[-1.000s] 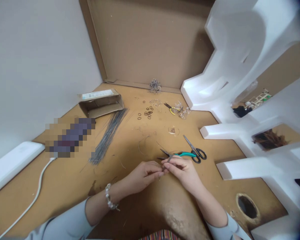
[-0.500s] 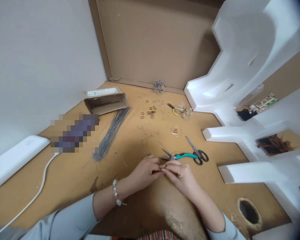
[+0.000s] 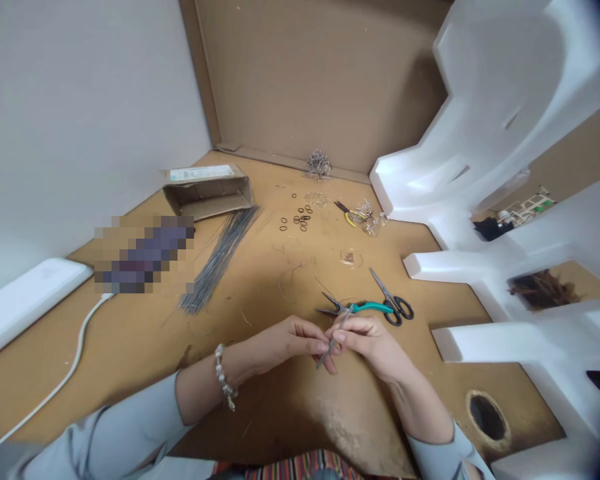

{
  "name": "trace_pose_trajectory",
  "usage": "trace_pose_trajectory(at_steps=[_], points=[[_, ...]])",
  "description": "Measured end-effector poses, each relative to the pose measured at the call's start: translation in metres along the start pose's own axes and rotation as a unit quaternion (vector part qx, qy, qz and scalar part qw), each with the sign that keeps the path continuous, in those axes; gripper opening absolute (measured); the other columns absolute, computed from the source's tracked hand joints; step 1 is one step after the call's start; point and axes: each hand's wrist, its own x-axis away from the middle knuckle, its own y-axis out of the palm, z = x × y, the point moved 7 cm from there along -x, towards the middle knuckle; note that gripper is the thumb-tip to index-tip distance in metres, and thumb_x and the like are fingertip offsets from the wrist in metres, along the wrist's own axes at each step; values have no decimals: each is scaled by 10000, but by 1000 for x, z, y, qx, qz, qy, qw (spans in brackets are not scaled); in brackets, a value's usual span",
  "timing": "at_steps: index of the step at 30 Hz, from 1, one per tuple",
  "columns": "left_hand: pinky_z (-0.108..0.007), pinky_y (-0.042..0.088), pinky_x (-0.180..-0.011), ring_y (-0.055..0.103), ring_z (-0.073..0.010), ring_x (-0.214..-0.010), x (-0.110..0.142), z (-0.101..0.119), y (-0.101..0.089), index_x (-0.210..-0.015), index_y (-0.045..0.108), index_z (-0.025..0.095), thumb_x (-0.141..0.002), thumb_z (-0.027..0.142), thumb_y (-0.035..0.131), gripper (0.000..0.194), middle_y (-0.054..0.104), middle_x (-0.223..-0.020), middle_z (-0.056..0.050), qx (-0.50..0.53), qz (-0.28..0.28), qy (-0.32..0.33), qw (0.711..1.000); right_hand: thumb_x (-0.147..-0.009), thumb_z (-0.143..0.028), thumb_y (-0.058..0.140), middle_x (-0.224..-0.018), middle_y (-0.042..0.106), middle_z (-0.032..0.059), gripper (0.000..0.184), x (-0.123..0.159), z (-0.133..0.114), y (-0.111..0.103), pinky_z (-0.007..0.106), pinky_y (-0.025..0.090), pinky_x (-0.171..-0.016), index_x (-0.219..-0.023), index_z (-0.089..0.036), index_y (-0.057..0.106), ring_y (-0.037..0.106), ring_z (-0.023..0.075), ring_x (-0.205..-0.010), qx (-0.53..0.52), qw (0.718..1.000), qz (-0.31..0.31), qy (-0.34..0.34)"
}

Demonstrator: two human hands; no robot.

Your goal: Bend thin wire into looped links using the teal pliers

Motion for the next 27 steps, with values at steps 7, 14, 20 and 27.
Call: trace_pose_trajectory(at_steps=[7,14,20,27], points=[[-271,424,-751,579,-146,-729,-2,-8,-2,-832,711,124,-755,309,640,212,690,-751,-66,54,8,-33,998,-788,-321,628,-695,614,19,240,0,3,5,290,463,-627,-612,-158,638,582,132,-601,-20,999,-23,11],[-233,420,-737,584,-127,-720,-1,0,-12,-769,710,111,-777,308,615,219,687,-742,-52,-89,87,-5,992,-837,-280,575,-759,649,41,219,-1,-12,0,281,429,-738,-683,-188,699,540,149,-771,194,976,16,-94],[-229,432,-721,582,-123,-708,0,3,-11,-746,694,115,-796,308,591,224,677,-731,-45,-97,97,34,990,-839,-271,575,-767,639,28,169,-1,-14,0,274,431,-756,-758,-209,710,544,142,-781,187,977,26,-101],[-241,467,-669,599,-123,-652,-1,4,-16,-722,655,110,-788,340,587,249,659,-684,-45,-92,129,50,986,-829,-339,562,-796,633,29,214,6,-8,-11,286,481,-692,-982,-203,627,582,147,-737,219,971,63,-68]])
